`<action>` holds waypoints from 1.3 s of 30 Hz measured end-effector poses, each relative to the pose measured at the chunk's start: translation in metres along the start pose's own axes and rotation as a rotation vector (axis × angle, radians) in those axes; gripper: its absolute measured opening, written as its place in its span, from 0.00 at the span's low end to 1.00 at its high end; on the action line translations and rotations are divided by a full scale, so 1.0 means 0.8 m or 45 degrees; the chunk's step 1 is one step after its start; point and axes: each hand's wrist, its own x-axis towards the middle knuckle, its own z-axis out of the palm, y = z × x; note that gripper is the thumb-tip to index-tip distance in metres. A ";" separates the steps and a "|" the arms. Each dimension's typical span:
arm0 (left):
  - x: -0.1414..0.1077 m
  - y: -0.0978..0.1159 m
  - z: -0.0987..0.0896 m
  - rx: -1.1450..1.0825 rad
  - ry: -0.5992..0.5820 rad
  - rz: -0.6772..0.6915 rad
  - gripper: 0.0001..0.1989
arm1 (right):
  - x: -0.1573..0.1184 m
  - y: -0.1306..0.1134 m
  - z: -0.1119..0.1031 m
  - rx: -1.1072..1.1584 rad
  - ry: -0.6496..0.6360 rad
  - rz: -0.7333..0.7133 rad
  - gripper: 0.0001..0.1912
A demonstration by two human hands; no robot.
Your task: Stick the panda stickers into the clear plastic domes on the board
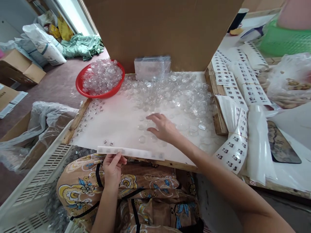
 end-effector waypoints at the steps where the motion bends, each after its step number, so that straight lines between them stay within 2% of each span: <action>1: -0.001 0.003 -0.003 0.001 0.021 0.000 0.11 | -0.002 -0.011 0.007 0.041 -0.071 -0.079 0.20; 4: -0.005 0.010 -0.009 0.027 0.049 -0.001 0.12 | -0.005 -0.030 0.034 0.001 -0.309 -0.233 0.16; 6: -0.006 0.012 -0.011 0.045 0.046 0.002 0.11 | -0.004 -0.030 0.048 -0.069 -0.370 -0.237 0.15; 9: -0.008 0.008 -0.011 0.047 0.029 -0.009 0.11 | 0.003 -0.016 0.054 -0.106 -0.288 -0.183 0.12; 12: -0.008 0.002 -0.009 0.032 0.014 -0.042 0.11 | 0.008 -0.001 0.047 -0.130 -0.158 -0.114 0.10; 17: -0.009 -0.008 -0.006 0.075 -0.061 -0.110 0.11 | -0.004 0.004 0.042 -0.131 -0.036 -0.047 0.06; 24: -0.007 -0.014 -0.009 0.119 -0.116 -0.148 0.11 | -0.037 0.002 0.031 -0.025 -0.059 -0.220 0.04; 29: -0.009 -0.012 -0.010 0.115 -0.190 -0.168 0.10 | -0.032 -0.001 0.018 0.007 0.014 -0.126 0.02; 31: -0.013 -0.010 -0.011 0.084 -0.251 -0.179 0.10 | -0.027 -0.004 0.018 0.023 -0.022 -0.112 0.04; 35: -0.026 -0.010 -0.014 0.021 -0.363 -0.222 0.10 | -0.023 -0.010 0.022 -0.011 -0.246 -0.194 0.10; 37: -0.031 -0.011 -0.014 -0.032 -0.326 -0.245 0.11 | -0.025 -0.011 0.025 -0.063 -0.332 -0.226 0.10; 39: -0.036 -0.012 -0.013 -0.099 -0.209 -0.258 0.13 | -0.026 -0.011 0.027 -0.088 -0.359 -0.231 0.07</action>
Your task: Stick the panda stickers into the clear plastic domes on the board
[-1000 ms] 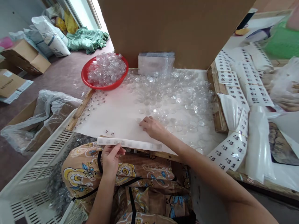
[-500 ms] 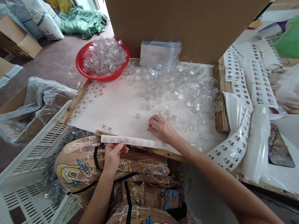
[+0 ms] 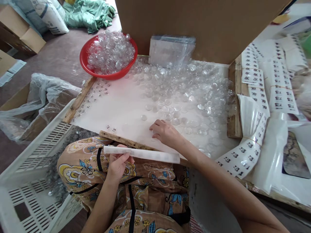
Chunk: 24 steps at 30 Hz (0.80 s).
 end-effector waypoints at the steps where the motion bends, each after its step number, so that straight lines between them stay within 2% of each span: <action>1: -0.003 -0.001 0.001 -0.040 0.071 0.004 0.13 | 0.001 0.000 0.001 0.002 0.005 0.001 0.07; 4: -0.016 -0.005 0.002 -0.079 0.240 -0.020 0.13 | 0.006 -0.001 0.005 0.036 0.042 -0.015 0.07; 7: -0.034 -0.011 -0.001 0.025 0.306 -0.086 0.12 | 0.013 -0.002 0.009 0.062 0.056 -0.040 0.08; 11: -0.050 -0.013 -0.009 0.188 0.294 -0.110 0.12 | 0.020 -0.012 0.007 0.033 0.079 -0.050 0.08; 15: -0.048 -0.009 -0.011 0.295 0.291 -0.102 0.11 | 0.044 -0.038 0.011 0.096 0.091 -0.115 0.09; 21: -0.032 -0.001 -0.009 0.341 0.183 -0.109 0.13 | 0.107 -0.073 0.053 0.020 -0.051 -0.273 0.16; 24: -0.024 0.001 -0.016 0.355 0.152 -0.099 0.14 | 0.111 -0.072 0.060 -0.048 -0.162 -0.338 0.12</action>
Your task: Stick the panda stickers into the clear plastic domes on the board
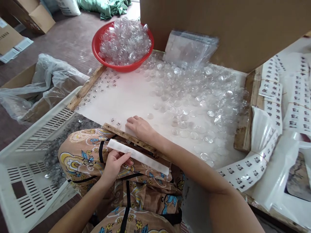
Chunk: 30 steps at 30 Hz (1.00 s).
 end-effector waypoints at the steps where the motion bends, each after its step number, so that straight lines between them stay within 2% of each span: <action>1: 0.002 0.000 -0.002 -0.001 -0.002 0.001 0.14 | -0.006 0.002 -0.002 0.003 -0.006 -0.005 0.11; 4: 0.008 -0.002 -0.008 -0.025 -0.010 -0.013 0.13 | -0.033 0.014 -0.015 0.054 0.130 0.077 0.11; 6: 0.011 -0.002 -0.009 -0.040 -0.033 -0.029 0.13 | -0.051 0.028 -0.026 0.040 0.257 0.195 0.13; 8: 0.014 -0.001 -0.008 -0.055 -0.064 -0.039 0.13 | -0.062 0.044 -0.032 -0.022 0.309 0.308 0.14; 12: 0.021 0.001 -0.005 -0.084 -0.096 -0.048 0.14 | -0.065 0.062 -0.030 -0.049 0.273 0.406 0.14; 17: 0.023 0.001 -0.006 -0.118 -0.078 -0.043 0.14 | -0.051 0.052 -0.037 0.172 0.302 0.500 0.13; 22: 0.020 -0.001 -0.006 -0.128 -0.070 -0.038 0.13 | -0.045 0.050 -0.045 0.349 0.233 0.673 0.10; 26: 0.021 -0.003 -0.007 -0.121 -0.074 -0.022 0.13 | -0.053 0.057 -0.045 0.324 0.249 0.733 0.10; 30: 0.021 -0.005 -0.006 -0.128 -0.077 -0.034 0.14 | -0.064 0.059 -0.050 0.143 0.246 0.788 0.11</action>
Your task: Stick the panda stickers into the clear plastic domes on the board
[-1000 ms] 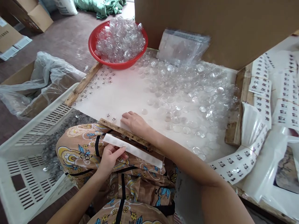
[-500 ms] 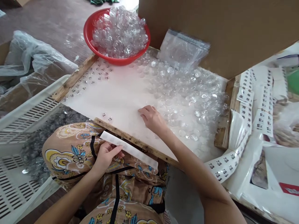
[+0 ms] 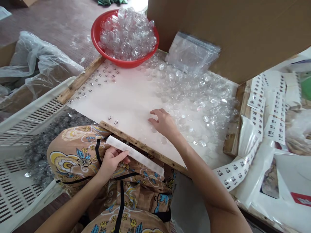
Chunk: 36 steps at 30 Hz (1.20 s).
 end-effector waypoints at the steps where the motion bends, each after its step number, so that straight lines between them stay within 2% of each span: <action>1: 0.000 0.000 0.000 -0.002 0.001 -0.002 0.14 | -0.001 -0.001 -0.002 -0.058 0.023 -0.002 0.11; 5: 0.000 0.001 0.003 0.017 -0.002 0.006 0.13 | 0.008 -0.019 0.002 -0.130 0.051 -0.122 0.13; 9: 0.000 0.003 0.004 0.053 -0.011 0.018 0.14 | 0.032 -0.042 0.030 -0.191 -0.048 -0.387 0.15; 12: 0.001 0.003 0.002 0.052 0.008 0.012 0.13 | 0.044 -0.047 0.048 -0.290 -0.089 -0.448 0.14; 15: 0.002 0.001 0.000 0.031 0.012 -0.003 0.13 | 0.044 -0.045 0.051 -0.232 -0.049 -0.437 0.14; 20: 0.005 0.000 0.002 0.035 -0.017 0.013 0.13 | 0.039 -0.051 0.041 -0.022 -0.091 -0.278 0.13; 23: 0.004 0.001 0.002 0.037 -0.013 0.022 0.14 | 0.040 -0.051 0.034 -0.065 -0.077 -0.246 0.11; 26: 0.001 0.002 -0.001 0.042 -0.011 0.018 0.14 | 0.043 -0.035 0.020 -0.167 0.040 -0.209 0.12; 29: 0.000 0.001 -0.002 0.054 -0.020 0.018 0.14 | 0.046 -0.007 0.005 -0.303 0.143 -0.179 0.13; 33: 0.001 0.000 0.001 0.048 -0.029 0.009 0.15 | 0.049 0.020 0.000 -0.391 0.032 -0.180 0.14; 36: 0.002 -0.001 0.003 0.059 -0.035 0.012 0.15 | 0.050 0.015 0.004 -0.319 0.050 -0.194 0.13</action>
